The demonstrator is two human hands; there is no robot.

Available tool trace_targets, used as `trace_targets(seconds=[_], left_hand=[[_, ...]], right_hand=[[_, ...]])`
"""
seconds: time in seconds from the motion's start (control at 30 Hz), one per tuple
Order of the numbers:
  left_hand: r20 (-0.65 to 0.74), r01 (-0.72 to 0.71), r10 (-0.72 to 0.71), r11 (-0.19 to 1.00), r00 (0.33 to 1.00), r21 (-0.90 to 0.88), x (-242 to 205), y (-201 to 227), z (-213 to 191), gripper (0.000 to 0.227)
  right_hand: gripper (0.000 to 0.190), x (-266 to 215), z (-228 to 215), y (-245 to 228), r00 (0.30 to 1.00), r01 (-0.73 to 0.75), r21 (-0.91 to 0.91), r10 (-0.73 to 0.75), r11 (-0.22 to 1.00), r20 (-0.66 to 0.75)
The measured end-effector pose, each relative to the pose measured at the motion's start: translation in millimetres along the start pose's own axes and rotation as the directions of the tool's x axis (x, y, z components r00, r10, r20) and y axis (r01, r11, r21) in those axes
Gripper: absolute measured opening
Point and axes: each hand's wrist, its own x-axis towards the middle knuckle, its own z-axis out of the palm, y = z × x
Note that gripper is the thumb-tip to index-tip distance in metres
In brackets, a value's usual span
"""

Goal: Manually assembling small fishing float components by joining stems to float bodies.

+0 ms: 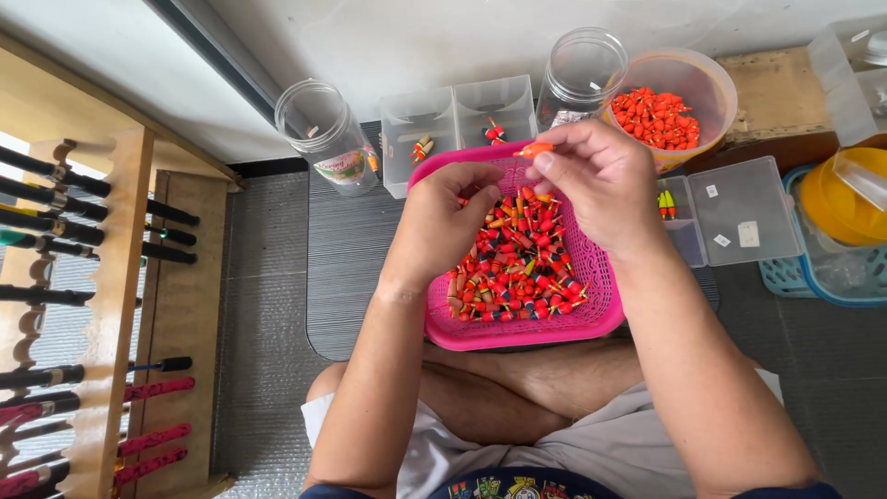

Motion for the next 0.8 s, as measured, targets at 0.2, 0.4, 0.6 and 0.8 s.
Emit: trace_targets(seconds=[0.2, 0.4, 0.6, 0.8], left_hand=[[0.013, 0.101, -0.101, 0.995, 0.995, -0.012, 4, 10, 0, 0.026], [0.029, 0.128, -0.127, 0.991, 0.991, -0.041, 3, 8, -1, 0.025], [0.054, 0.163, -0.158, 0.981, 0.986, -0.102, 4, 6, -1, 0.026], [0.021, 0.073, -0.070, 0.953, 0.997, -0.295, 3, -13, 2, 0.022]], right_hand=[[0.013, 9, -61, -35, 0.945, 0.039, -0.194, -0.099, 0.980, -0.313], [0.016, 26, -132, 18, 0.886, -0.300, -0.330, 0.133, 0.895, -0.445], [0.011, 17, -95, -15, 0.890, 0.042, -0.415, -0.222, 0.909, -0.398], [0.012, -6, 17, -31, 0.997, 0.054, -0.591, -0.011, 0.805, 0.075]])
